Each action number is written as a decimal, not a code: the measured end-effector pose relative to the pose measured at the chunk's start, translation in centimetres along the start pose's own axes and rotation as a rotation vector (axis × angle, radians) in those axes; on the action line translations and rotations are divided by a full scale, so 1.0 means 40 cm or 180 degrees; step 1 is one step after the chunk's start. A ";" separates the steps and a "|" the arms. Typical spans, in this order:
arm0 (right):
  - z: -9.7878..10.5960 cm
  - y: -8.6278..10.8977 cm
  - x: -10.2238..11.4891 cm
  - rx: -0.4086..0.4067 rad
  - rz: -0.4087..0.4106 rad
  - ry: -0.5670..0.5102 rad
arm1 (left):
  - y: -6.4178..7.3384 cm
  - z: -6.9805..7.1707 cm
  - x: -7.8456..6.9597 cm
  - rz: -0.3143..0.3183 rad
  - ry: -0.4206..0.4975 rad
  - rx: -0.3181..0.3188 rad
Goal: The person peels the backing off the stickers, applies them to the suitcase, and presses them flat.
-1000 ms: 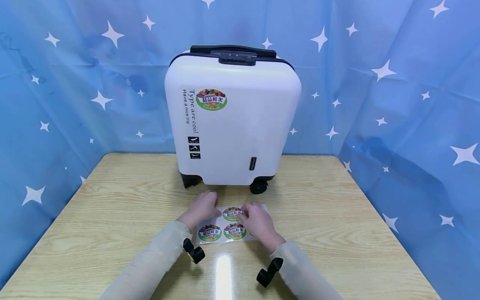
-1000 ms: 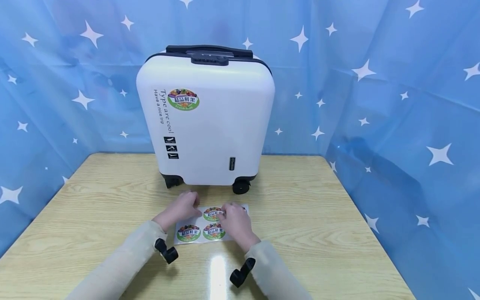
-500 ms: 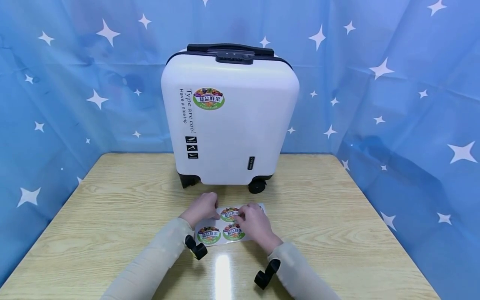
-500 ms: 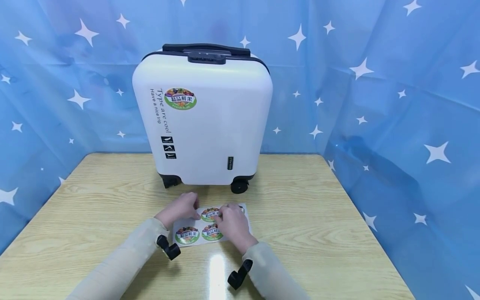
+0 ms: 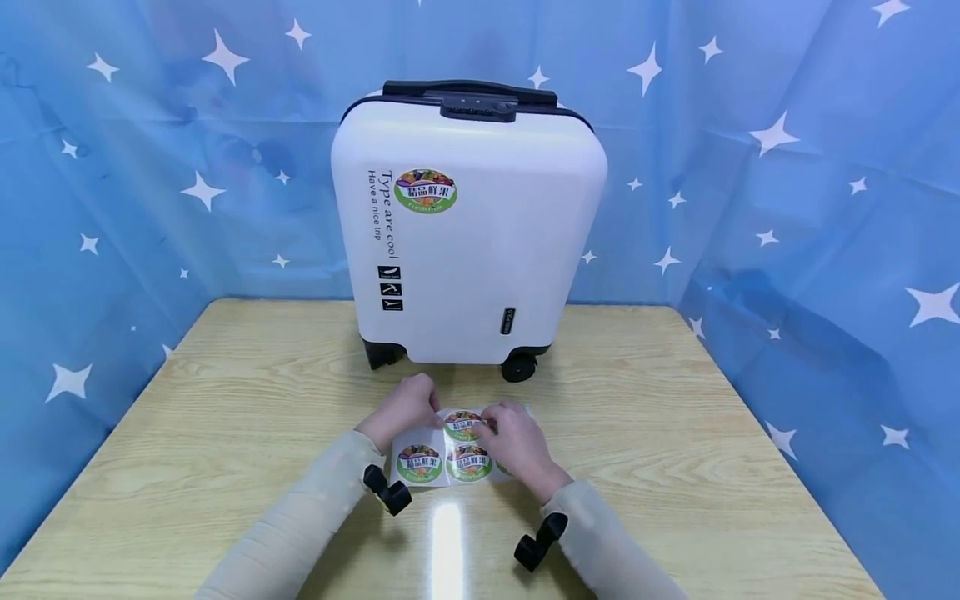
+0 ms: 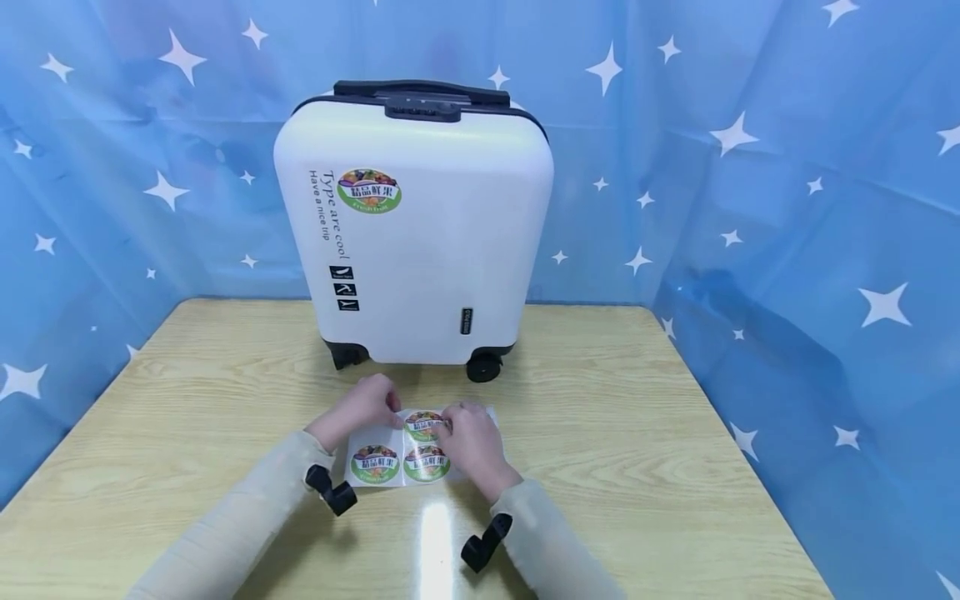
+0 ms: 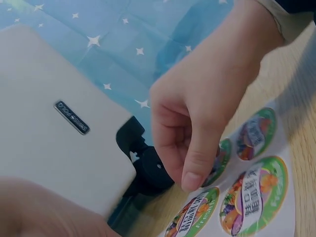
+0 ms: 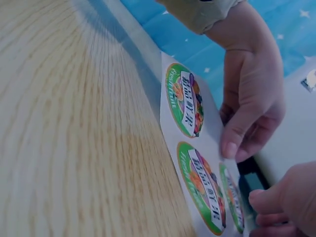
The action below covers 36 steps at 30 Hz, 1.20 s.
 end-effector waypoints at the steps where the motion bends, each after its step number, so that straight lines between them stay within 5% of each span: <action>1: 0.001 0.001 0.000 -0.0018 0.0010 -0.0014 | 0.002 0.004 -0.002 -0.0010 0.0064 -0.0016; 10: 0.013 0.006 0.021 -0.0300 0.0201 -0.0128 | 0.015 0.027 -0.015 -0.0117 0.0487 -0.0140; 36: 0.019 0.024 0.083 -0.0727 0.0400 -0.0324 | 0.056 0.058 -0.079 -0.0270 0.0790 -0.0110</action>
Point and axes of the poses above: each hand's wrist, its own y-axis away from the middle knuckle, its own z-axis out of the back of the hand, x = y × z, the point moved 1 cm from there along -y, towards the middle knuckle, and after that the axes turned 7 degrees about -y, right-handed, at the moved point
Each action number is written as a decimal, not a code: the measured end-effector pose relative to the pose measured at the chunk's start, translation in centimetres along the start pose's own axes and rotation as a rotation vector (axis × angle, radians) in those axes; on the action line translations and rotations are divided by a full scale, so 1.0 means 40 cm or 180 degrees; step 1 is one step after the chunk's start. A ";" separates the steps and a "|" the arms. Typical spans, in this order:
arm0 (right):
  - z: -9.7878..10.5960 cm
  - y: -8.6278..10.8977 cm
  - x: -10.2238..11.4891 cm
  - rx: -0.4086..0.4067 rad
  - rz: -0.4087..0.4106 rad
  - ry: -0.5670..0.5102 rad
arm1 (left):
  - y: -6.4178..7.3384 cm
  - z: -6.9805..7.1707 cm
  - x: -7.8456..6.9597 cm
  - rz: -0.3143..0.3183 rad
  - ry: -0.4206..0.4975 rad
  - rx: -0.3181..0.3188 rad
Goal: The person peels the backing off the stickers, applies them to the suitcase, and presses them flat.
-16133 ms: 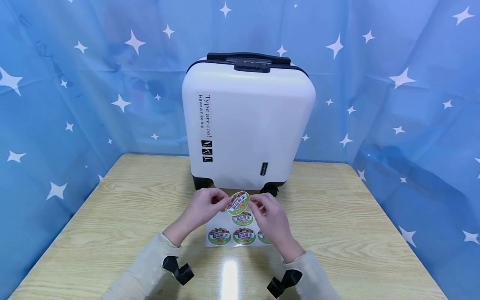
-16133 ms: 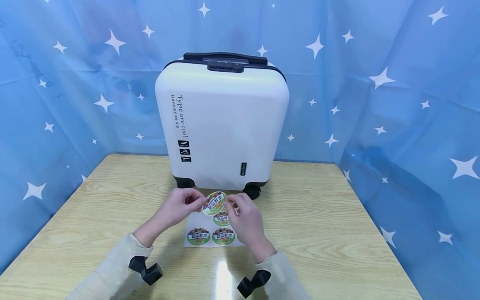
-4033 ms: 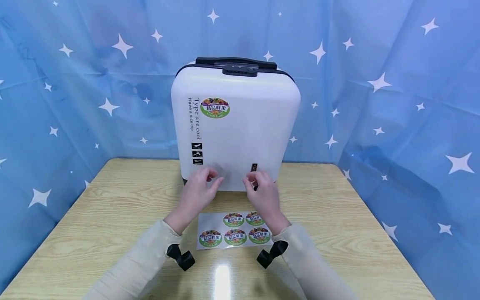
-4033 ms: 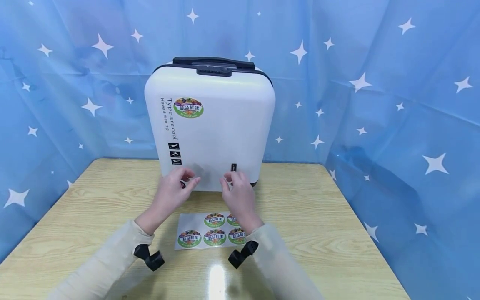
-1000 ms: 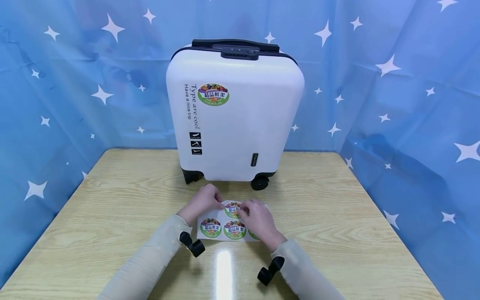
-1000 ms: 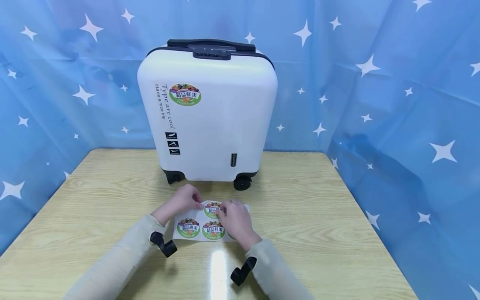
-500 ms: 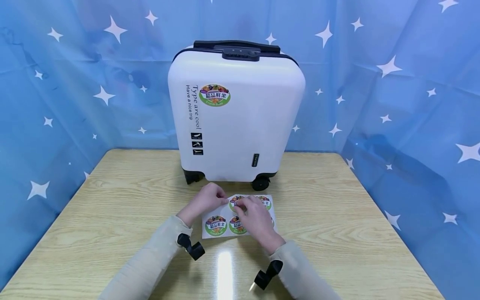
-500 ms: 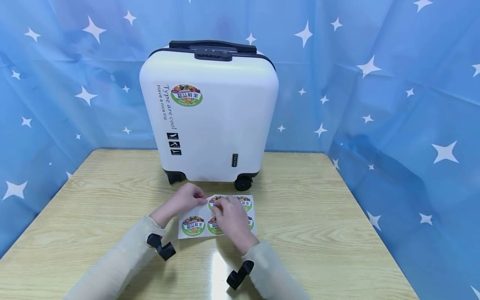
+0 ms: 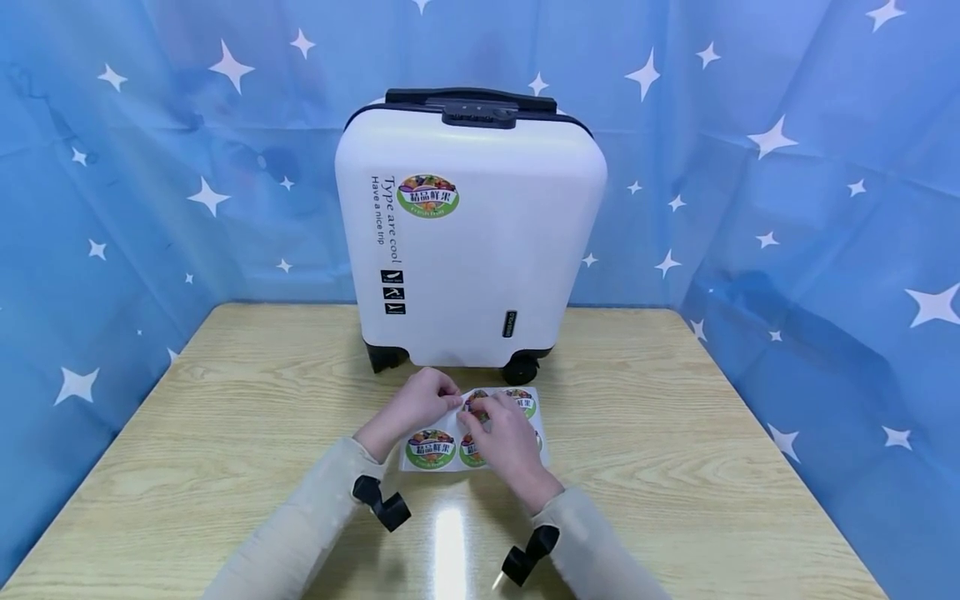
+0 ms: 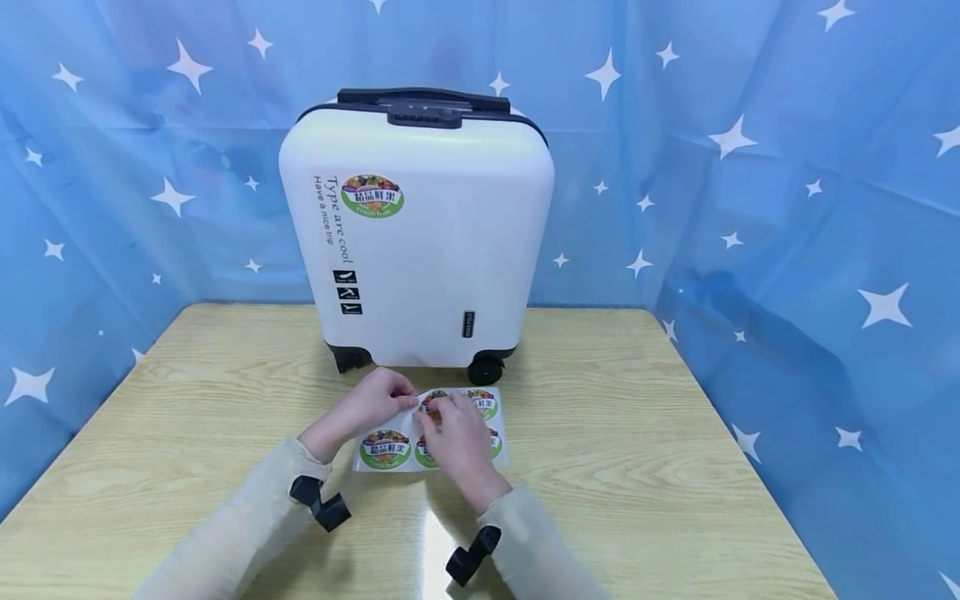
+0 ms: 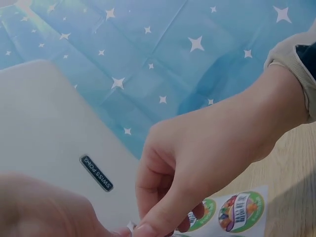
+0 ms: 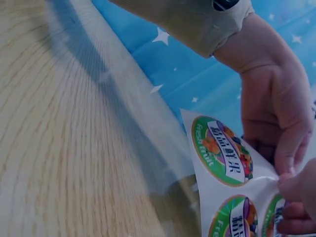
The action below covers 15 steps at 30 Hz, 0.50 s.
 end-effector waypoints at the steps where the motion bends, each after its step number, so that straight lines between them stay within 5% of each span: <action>1: -0.001 0.000 0.000 -0.0023 0.0003 -0.0020 | 0.001 0.000 -0.002 0.0000 0.0008 -0.0004; 15: -0.002 -0.006 0.015 -0.0424 0.0180 -0.0419 | 0.009 0.004 -0.018 -0.0161 -0.0038 -0.0099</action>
Point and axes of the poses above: each hand's wrist, its own y-axis away from the middle knuckle, its own z-axis out of the back of the hand, x = y × z, the point moved 1 cm from there along -y, towards the middle knuckle, and after that the axes turned 7 degrees about -y, right-handed, at the moved point
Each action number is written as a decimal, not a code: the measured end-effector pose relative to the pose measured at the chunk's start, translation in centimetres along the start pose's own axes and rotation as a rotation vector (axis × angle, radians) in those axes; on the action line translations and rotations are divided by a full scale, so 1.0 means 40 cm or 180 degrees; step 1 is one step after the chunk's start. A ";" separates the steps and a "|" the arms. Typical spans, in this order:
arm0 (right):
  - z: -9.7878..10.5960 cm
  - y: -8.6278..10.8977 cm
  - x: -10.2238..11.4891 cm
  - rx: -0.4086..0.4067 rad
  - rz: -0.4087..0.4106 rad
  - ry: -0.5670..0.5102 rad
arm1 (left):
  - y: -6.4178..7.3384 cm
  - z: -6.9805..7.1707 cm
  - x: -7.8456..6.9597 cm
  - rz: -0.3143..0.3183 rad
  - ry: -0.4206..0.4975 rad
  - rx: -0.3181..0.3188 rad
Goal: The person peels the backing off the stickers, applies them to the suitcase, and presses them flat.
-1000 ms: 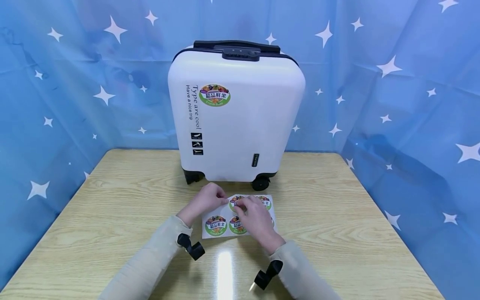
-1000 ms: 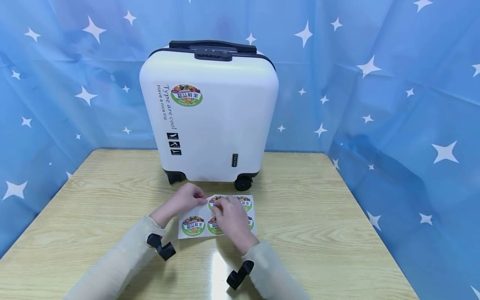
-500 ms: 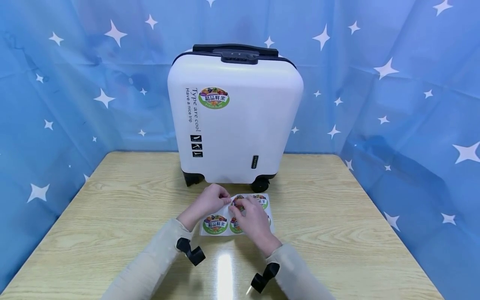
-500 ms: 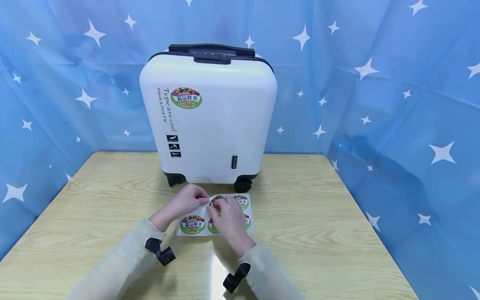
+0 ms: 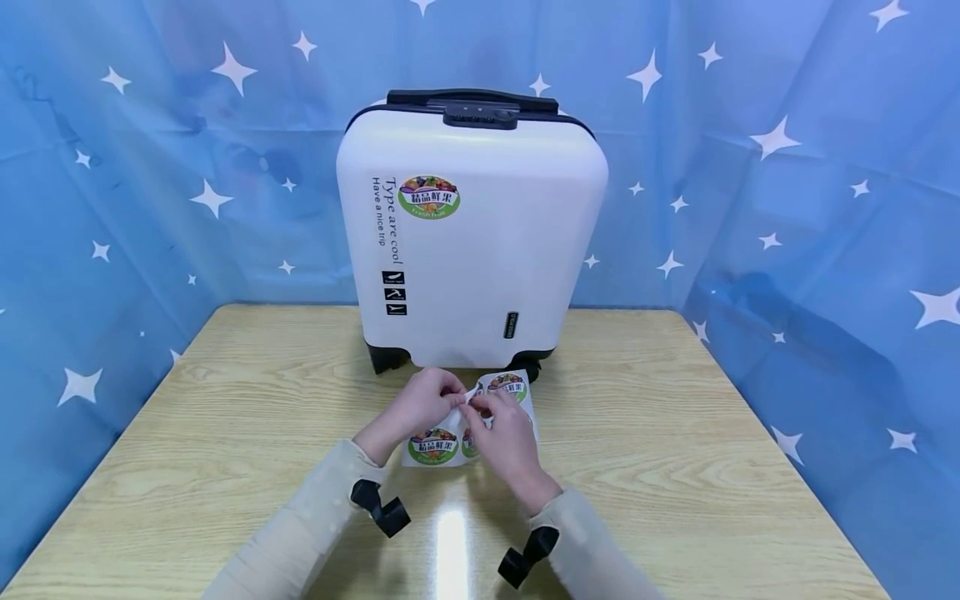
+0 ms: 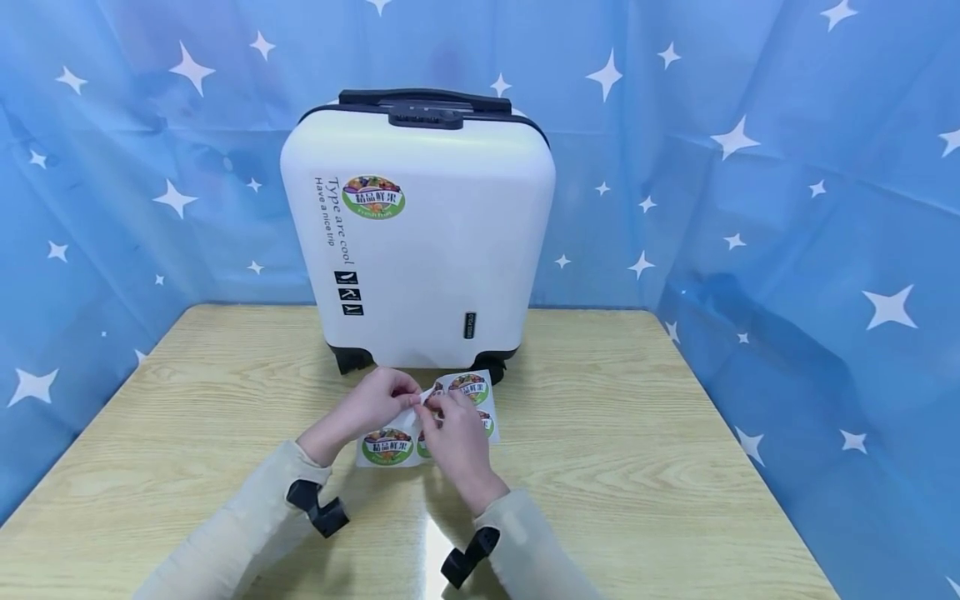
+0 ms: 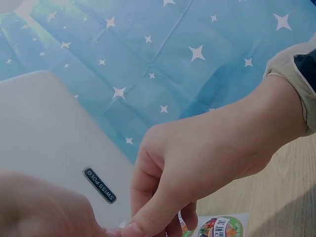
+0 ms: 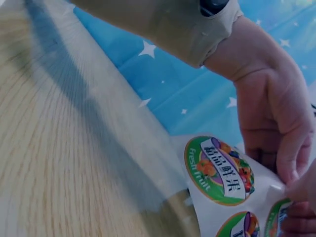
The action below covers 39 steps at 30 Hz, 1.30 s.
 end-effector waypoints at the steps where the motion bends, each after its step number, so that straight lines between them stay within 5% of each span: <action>1: 0.001 0.000 0.000 -0.0014 -0.0002 -0.0032 | 0.000 0.000 -0.001 0.0002 0.0002 0.0006; 20: 0.013 0.003 -0.002 0.0005 -0.0190 -0.0362 | 0.011 0.000 -0.010 -0.0112 -0.0064 0.0031; 39: 0.016 0.006 -0.015 -0.0005 0.0008 -0.0261 | 0.014 -0.003 0.000 -0.0205 -0.0191 -0.0053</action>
Point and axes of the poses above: each hand's wrist, its own y-axis away from the middle knuckle, its own z-axis out of the back of the hand, x = y × z, the point moved 1 cm from there along -y, towards the middle knuckle, and after that the axes turned 7 degrees about -y, right-handed, at the moved point
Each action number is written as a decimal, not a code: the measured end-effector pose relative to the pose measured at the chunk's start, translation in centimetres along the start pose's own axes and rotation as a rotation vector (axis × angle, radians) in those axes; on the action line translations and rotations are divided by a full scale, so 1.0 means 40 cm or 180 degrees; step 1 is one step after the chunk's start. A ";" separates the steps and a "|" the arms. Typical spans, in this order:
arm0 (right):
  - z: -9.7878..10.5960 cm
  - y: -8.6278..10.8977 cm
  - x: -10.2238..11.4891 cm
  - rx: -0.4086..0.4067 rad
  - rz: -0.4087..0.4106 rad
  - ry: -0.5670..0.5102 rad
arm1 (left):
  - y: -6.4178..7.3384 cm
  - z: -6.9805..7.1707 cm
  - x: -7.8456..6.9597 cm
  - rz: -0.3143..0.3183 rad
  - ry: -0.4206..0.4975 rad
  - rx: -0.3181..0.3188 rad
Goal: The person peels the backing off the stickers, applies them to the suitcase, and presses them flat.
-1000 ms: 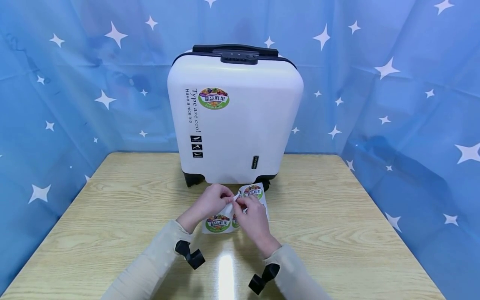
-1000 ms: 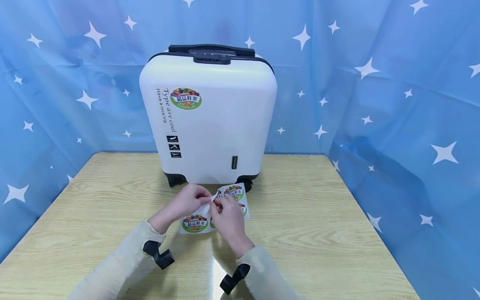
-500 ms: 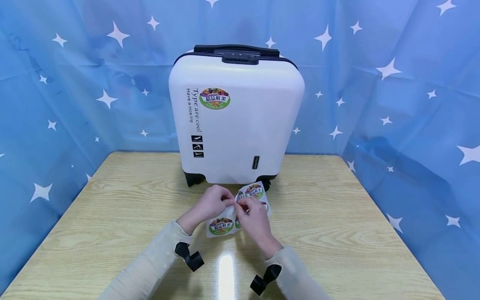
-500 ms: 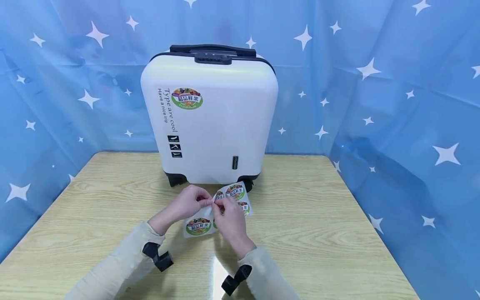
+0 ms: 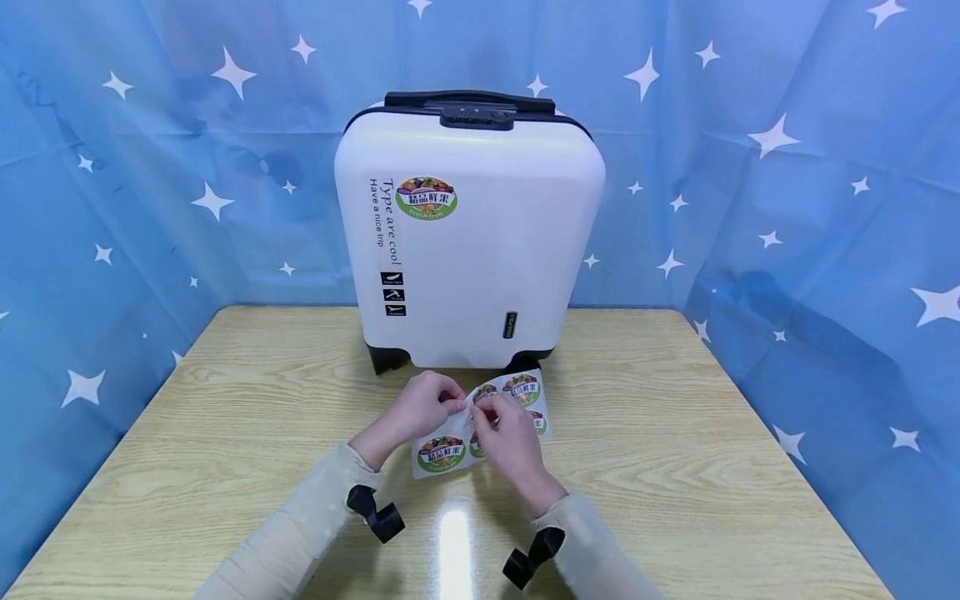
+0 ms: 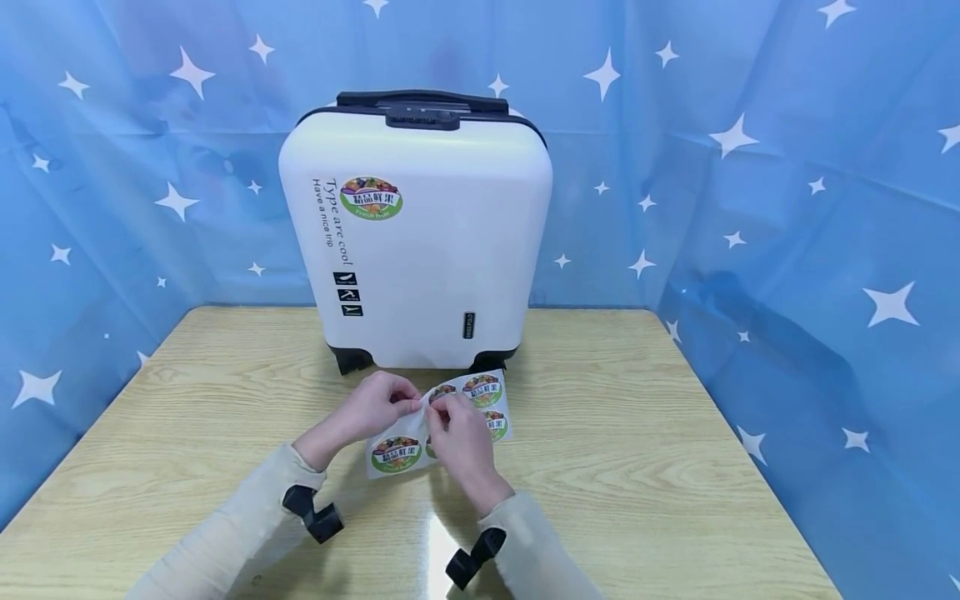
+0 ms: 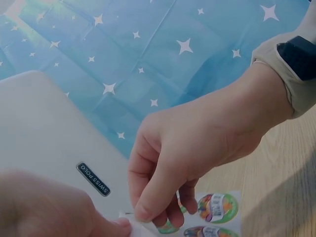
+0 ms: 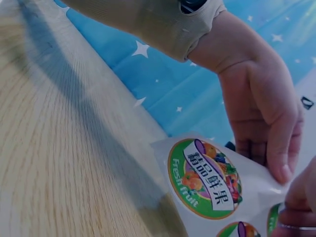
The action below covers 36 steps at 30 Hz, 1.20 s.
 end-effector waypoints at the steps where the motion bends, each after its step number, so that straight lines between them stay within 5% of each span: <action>1: 0.001 0.000 0.000 -0.0014 -0.0009 -0.0011 | 0.000 0.001 0.001 0.0000 -0.0008 -0.0006; 17: 0.019 0.002 -0.015 -0.0099 -0.0380 -0.0134 | 0.003 0.002 0.027 0.0087 -0.0127 -0.0122; 36: 0.054 -0.002 -0.018 -0.0126 -0.0326 -0.0084 | 0.004 0.014 0.081 0.0147 -0.0091 -0.0124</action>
Point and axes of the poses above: each hand's wrist, its own y-axis away from the middle knuckle, its own z-axis out of the back of the hand, x = y × z, the point moved 1 cm from there along -y, towards the middle knuckle, and after that the axes turned 7 degrees about -y, right-handed, at the moved point
